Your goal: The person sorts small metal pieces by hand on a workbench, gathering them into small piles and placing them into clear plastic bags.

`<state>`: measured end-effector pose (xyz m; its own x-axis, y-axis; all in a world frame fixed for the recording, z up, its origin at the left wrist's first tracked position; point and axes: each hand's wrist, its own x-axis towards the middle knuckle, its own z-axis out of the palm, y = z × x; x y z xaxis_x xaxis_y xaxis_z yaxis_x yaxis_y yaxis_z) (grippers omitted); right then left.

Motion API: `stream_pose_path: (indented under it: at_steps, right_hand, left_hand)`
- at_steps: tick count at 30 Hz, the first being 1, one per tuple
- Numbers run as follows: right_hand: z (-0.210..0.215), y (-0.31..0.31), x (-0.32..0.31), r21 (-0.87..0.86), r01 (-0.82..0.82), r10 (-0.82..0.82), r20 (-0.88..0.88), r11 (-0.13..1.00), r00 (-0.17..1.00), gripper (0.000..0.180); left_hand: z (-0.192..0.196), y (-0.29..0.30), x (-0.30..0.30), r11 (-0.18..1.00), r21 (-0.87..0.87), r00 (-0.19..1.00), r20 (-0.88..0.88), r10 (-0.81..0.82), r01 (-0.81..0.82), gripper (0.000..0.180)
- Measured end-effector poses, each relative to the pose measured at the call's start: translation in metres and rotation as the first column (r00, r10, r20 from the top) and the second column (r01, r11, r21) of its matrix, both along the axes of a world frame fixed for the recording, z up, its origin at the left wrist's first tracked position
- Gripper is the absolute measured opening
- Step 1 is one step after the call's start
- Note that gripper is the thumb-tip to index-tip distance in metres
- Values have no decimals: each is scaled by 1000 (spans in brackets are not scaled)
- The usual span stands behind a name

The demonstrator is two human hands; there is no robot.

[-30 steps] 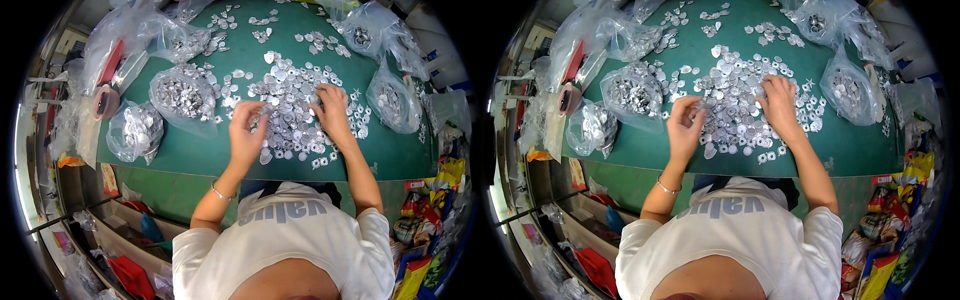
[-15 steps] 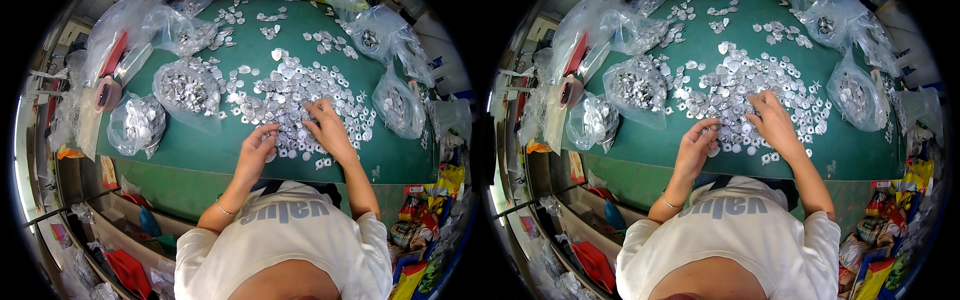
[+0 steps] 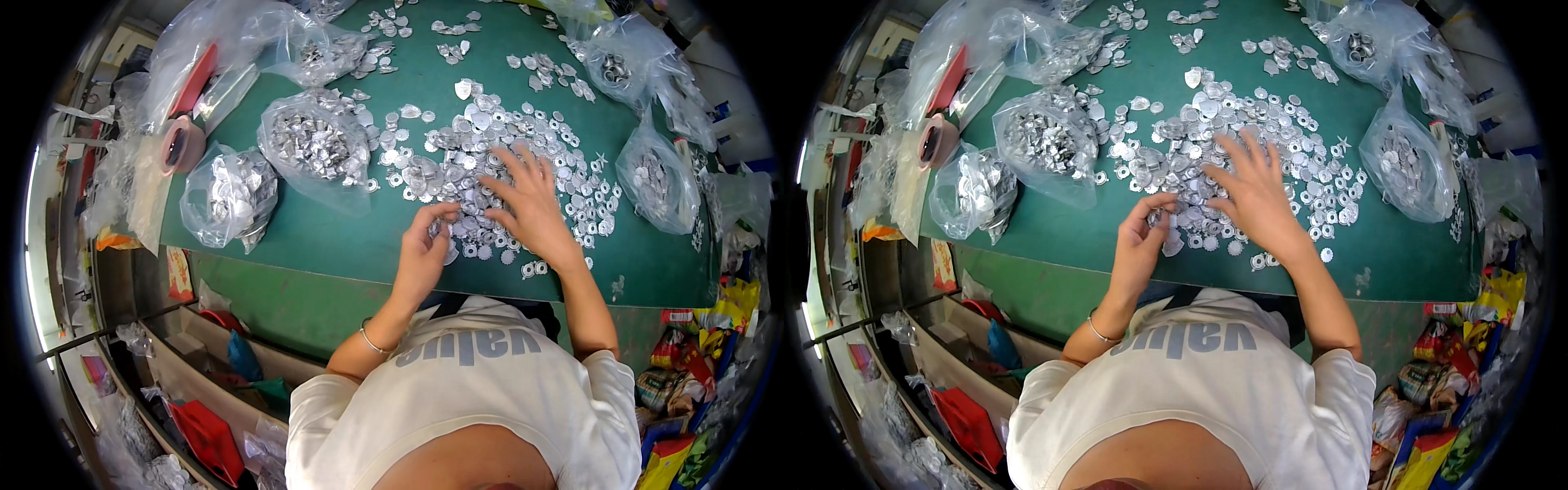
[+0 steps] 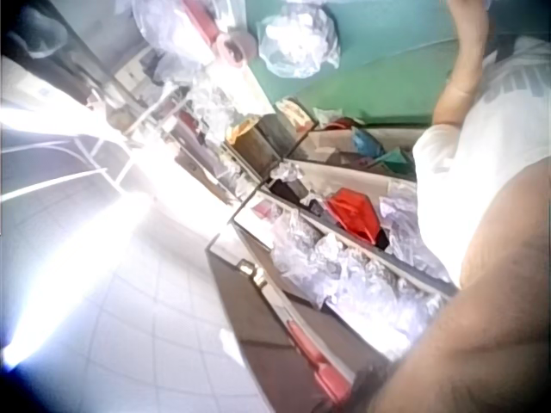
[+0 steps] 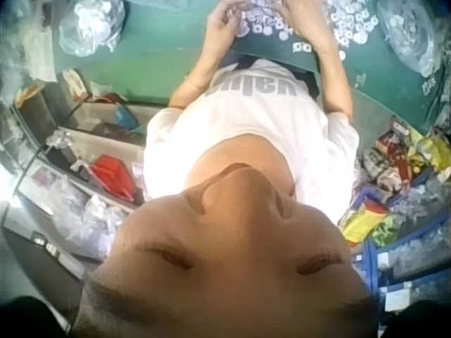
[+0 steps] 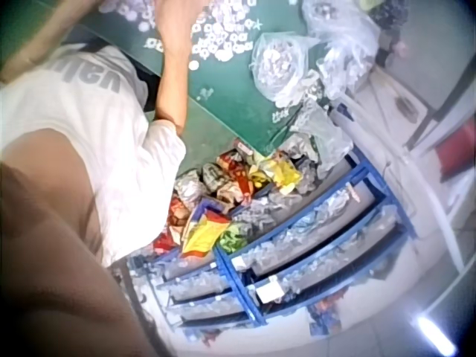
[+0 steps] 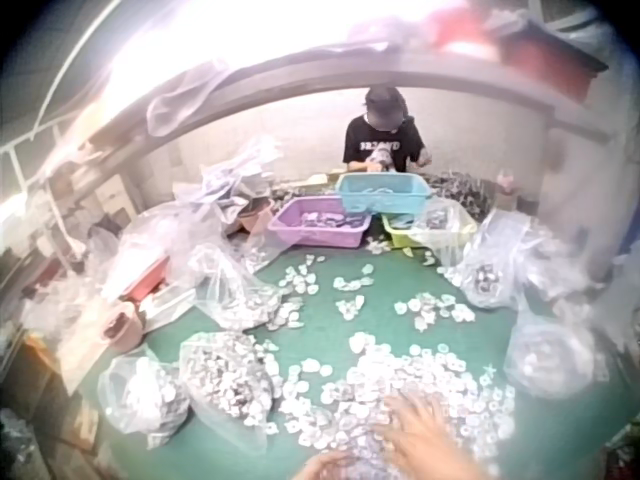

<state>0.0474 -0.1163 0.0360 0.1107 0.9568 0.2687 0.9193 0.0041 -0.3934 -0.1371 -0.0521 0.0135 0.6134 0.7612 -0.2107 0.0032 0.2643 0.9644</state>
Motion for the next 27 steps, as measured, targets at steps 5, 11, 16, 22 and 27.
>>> stream_pose_path:
  at_steps: [5, 11, 16, 22, 27]
  right_hand:
    - [-16, 2, -6, 1, 24, -24, -87, 1000, 996, 33]
    - [-16, 2, -11, 14, 38, -39, 65, 999, 997, 32]
    - [-18, 2, -9, 12, -70, 70, -60, 998, 996, 34]
    - [-18, 4, -16, 48, -49, 53, -84, 998, 995, 34]
    - [-21, 1, -12, 13, -62, 63, -117, 998, 991, 34]
  left_hand:
    - [5, 4, 11, 703, 701, 954, -278, 114, 120, 35]
    - [1, 6, 30, 543, 803, 914, -378, 146, 246, 32]
    - [0, 7, 27, 561, 799, 920, -360, 156, 218, 27]
    - [-4, 2, 20, 591, 785, 926, -341, 159, 188, 27]
    - [-2, 2, 14, 615, 756, 927, -361, 102, 226, 26]
